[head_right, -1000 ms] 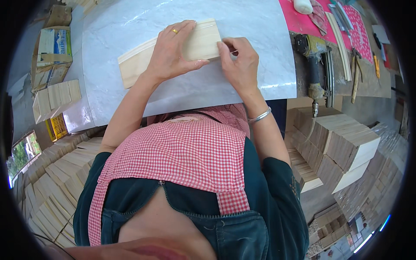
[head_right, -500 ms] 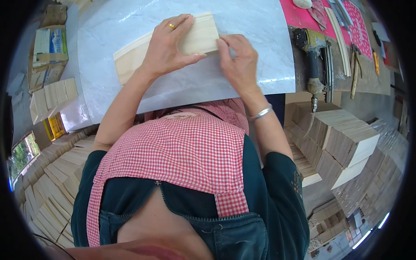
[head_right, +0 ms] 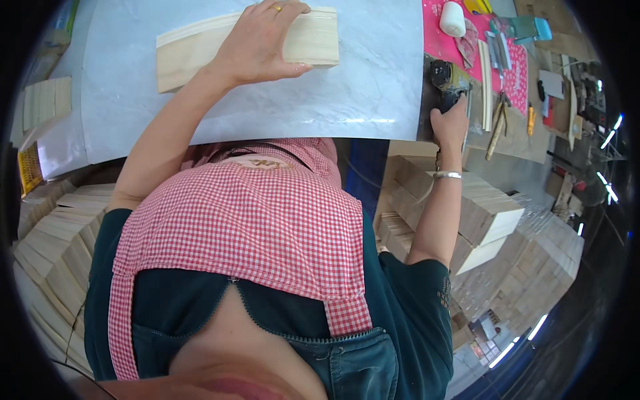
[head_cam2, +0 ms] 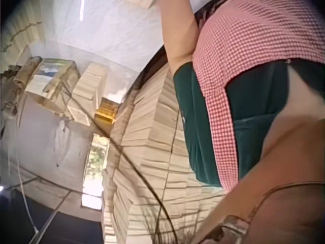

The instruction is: Assembling wooden boxes by gluing and stapling wood pieces together at a workbench.

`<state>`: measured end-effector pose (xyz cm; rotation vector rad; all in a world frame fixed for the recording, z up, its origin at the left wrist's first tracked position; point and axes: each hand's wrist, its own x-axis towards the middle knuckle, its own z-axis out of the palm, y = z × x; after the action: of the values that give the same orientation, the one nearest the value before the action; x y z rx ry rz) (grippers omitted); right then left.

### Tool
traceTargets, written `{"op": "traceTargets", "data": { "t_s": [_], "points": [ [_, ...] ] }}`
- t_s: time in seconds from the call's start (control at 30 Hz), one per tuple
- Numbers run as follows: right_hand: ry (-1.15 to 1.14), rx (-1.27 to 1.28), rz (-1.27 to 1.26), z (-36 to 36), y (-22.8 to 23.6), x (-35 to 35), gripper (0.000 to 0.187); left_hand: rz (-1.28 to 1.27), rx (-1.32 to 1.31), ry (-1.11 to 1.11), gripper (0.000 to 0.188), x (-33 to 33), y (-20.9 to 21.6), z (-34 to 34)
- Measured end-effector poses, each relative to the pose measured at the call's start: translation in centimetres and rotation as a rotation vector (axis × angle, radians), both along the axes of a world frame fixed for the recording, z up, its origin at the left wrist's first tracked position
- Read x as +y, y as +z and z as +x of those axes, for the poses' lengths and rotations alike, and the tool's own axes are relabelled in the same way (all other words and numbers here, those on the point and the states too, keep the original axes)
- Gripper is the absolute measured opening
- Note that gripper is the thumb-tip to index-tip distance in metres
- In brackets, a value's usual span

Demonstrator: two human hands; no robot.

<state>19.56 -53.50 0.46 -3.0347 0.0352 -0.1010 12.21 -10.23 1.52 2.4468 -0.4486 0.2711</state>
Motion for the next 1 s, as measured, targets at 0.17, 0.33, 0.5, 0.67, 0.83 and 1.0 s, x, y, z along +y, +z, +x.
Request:
{"op": "traceTargets", "data": {
  "t_s": [0.17,0.33,0.5,0.67,0.83,1.0],
  "points": [
    [-0.112,0.219,0.172,-0.4,5.9,2.6,0.033,-0.018,-0.061,-0.008,0.077,0.1,-1.1,0.3],
    [0.002,0.258,0.668,-8.8,12.7,12.7,0.018,-0.06,-0.03,0.027,0.075,0.3,-1.0,0.0],
    [0.031,0.337,0.743,-11.6,14.0,17.3,0.017,-0.105,0.022,0.0,0.074,0.1,-1.1,0.2],
    [0.068,0.365,0.712,-11.4,13.9,18.2,0.019,-0.133,0.072,-0.012,0.072,0.1,-0.9,0.1],
    [0.046,0.422,0.661,-10.9,13.8,18.4,0.019,-0.137,0.114,-0.02,0.071,0.2,-0.4,0.2],
    [0.061,0.433,0.657,-10.4,14.1,18.8,0.02,-0.073,0.189,-0.019,0.07,0.2,-0.1,0.4]
  ]
}}
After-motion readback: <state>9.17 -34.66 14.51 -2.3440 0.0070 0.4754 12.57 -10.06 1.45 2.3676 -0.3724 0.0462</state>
